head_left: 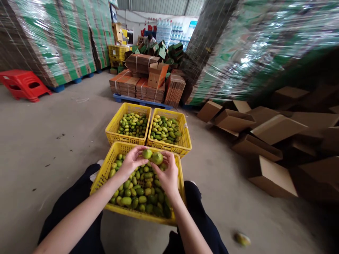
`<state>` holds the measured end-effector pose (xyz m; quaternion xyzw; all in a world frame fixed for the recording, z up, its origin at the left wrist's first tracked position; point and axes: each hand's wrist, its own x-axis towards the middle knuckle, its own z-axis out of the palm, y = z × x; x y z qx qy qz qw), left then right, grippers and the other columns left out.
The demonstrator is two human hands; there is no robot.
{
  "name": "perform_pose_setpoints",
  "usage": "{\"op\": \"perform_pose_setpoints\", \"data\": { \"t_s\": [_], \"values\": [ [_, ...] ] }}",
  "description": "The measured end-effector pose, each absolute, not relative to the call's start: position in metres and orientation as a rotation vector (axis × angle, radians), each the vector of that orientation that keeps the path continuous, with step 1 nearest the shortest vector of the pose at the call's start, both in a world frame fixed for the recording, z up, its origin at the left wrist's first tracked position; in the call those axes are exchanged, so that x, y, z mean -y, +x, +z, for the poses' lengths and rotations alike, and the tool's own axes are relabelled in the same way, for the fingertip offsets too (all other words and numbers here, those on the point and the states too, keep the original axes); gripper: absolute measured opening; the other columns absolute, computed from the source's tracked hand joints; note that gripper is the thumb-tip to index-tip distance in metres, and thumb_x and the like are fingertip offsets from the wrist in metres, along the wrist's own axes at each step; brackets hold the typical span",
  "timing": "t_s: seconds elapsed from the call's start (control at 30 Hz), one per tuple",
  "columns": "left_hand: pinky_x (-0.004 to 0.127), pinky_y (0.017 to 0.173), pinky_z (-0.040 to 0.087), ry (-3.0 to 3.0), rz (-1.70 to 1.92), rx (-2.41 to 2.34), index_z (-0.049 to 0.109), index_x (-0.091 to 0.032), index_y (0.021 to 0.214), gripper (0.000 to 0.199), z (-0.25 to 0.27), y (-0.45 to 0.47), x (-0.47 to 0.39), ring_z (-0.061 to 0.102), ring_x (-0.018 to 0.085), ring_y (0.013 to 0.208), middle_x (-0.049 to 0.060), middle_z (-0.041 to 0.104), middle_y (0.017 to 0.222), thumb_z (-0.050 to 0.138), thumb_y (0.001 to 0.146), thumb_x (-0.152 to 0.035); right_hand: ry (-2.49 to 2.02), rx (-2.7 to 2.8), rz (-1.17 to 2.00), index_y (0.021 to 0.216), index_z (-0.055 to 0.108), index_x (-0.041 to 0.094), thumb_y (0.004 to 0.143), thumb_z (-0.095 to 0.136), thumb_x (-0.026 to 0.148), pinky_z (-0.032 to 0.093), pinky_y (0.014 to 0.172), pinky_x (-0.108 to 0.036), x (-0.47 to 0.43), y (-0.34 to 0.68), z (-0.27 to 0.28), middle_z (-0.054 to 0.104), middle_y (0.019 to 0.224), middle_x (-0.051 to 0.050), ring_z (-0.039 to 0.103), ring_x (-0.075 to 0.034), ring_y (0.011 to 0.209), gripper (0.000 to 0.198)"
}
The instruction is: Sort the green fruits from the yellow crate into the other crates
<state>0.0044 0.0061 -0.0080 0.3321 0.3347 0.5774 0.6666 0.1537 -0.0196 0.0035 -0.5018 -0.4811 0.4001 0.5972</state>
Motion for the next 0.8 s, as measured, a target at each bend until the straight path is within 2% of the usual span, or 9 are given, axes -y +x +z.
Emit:
{"op": "perform_pose_setpoints", "data": {
  "t_s": [0.17,0.33,0.4,0.5,0.6,0.67,0.8],
  "values": [
    [0.024,0.085,0.049,0.763,1.252,-0.772,0.072,-0.016,0.106,0.048,-0.013,0.002,-0.006,0.066,0.017,0.091,0.006,0.073,0.097,0.081,0.06,-0.006,-1.153,1.098,0.886,0.097,0.069,0.026,0.059,0.084,0.014,0.048,0.087,-0.034,0.016,0.16,0.001,0.064,0.105,-0.004,0.058,-0.021,0.093,0.043],
    [0.029,0.087,0.05,0.551,1.216,-0.717,0.07,-0.015,0.108,0.035,-0.011,0.001,-0.009,0.067,0.02,0.096,0.008,0.072,0.104,0.072,0.073,-0.014,-1.038,0.96,1.204,0.106,0.067,0.024,0.06,0.082,0.018,0.05,0.081,-0.033,0.011,0.163,0.002,0.07,0.101,-0.003,0.064,-0.02,0.088,0.049],
    [0.028,0.079,0.053,0.454,1.163,-0.717,0.069,-0.014,0.108,0.028,-0.009,0.001,-0.01,0.068,0.018,0.09,0.009,0.072,0.1,0.065,0.08,-0.018,-0.98,0.858,1.345,0.106,0.066,0.024,0.063,0.078,0.022,0.05,0.077,-0.03,0.01,0.162,0.002,0.071,0.095,-0.001,0.064,-0.019,0.085,0.044],
    [0.022,0.06,0.051,0.363,1.07,-0.722,0.068,-0.012,0.1,0.021,-0.007,0.003,-0.01,0.064,0.013,0.068,0.008,0.071,0.086,0.059,0.087,-0.025,-0.908,0.752,1.533,0.096,0.067,0.021,0.065,0.073,0.029,0.048,0.066,-0.027,0.008,0.157,0.001,0.071,0.085,0.0,0.062,-0.018,0.075,0.032],
    [0.016,0.047,0.042,0.374,1.095,-0.729,0.065,-0.013,0.086,0.013,-0.01,0.007,-0.009,0.053,0.006,0.051,0.002,0.066,0.071,0.069,0.081,-0.024,-0.901,0.707,1.633,0.09,0.065,0.019,0.065,0.075,0.033,0.045,0.059,-0.025,0.008,0.151,-0.002,0.07,0.081,0.0,0.057,-0.014,0.065,0.03],
    [0.015,0.043,0.037,0.413,1.128,-0.744,0.062,-0.014,0.077,0.017,-0.013,0.009,-0.008,0.049,0.004,0.047,0.0,0.064,0.067,0.075,0.076,-0.025,-0.905,0.675,1.626,0.085,0.061,0.02,0.064,0.08,0.034,0.042,0.055,-0.022,0.009,0.147,-0.003,0.068,0.075,0.001,0.054,-0.011,0.062,0.031],
    [0.017,0.046,0.04,0.392,1.101,-0.775,0.064,-0.013,0.078,0.029,-0.014,0.012,-0.01,0.052,0.006,0.051,0.001,0.064,0.069,0.072,0.079,-0.041,-0.888,0.556,1.624,0.075,0.056,0.021,0.063,0.082,0.039,0.039,0.05,-0.021,0.006,0.145,-0.009,0.062,0.068,0.005,0.051,-0.01,0.057,0.034]
  ]
}}
